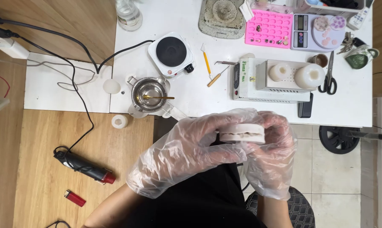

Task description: Manually shaping and detailing a piece of white wax using a carving tool and a heat gun.

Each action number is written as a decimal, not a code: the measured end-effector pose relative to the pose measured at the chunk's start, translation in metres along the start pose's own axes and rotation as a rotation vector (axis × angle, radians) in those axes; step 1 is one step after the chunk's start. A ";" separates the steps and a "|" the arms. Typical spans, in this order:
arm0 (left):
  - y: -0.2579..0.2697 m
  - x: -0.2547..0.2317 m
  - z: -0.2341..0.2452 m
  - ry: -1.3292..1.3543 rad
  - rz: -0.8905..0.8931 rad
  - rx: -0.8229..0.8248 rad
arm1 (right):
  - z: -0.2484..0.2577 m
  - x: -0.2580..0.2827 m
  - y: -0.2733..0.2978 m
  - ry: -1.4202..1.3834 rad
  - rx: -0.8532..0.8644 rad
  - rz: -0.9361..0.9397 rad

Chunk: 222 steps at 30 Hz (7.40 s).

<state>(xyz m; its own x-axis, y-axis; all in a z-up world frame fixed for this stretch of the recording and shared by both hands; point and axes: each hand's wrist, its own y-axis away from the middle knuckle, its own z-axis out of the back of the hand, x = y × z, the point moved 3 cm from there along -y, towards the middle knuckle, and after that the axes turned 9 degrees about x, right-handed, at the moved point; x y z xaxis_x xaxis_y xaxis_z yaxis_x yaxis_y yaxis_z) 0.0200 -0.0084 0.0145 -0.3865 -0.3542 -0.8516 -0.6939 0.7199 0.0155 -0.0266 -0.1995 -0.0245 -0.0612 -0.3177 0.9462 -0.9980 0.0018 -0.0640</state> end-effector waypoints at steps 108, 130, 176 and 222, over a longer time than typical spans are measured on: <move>-0.172 0.320 0.162 -1.525 0.921 -0.389 | 0.208 -0.069 0.011 0.625 -0.201 -0.755; -0.202 0.417 0.184 -1.911 0.458 -0.272 | 0.129 -0.240 -0.133 1.166 0.871 0.011; -0.220 0.473 0.238 -2.329 0.573 -0.072 | 0.148 -0.321 -0.139 1.378 1.130 0.014; -0.214 0.537 0.232 -0.388 -0.148 -0.354 | 0.128 -0.289 -0.138 1.426 1.072 0.002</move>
<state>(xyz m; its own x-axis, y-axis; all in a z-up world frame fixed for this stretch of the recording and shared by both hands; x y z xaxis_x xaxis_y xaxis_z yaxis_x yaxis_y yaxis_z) 0.1014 -0.2141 -0.5674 -0.0632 -0.1422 -0.9878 -0.9120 0.4101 -0.0006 0.1308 -0.2293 -0.3303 -0.6104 0.6693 0.4236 -0.5861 -0.7414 0.3269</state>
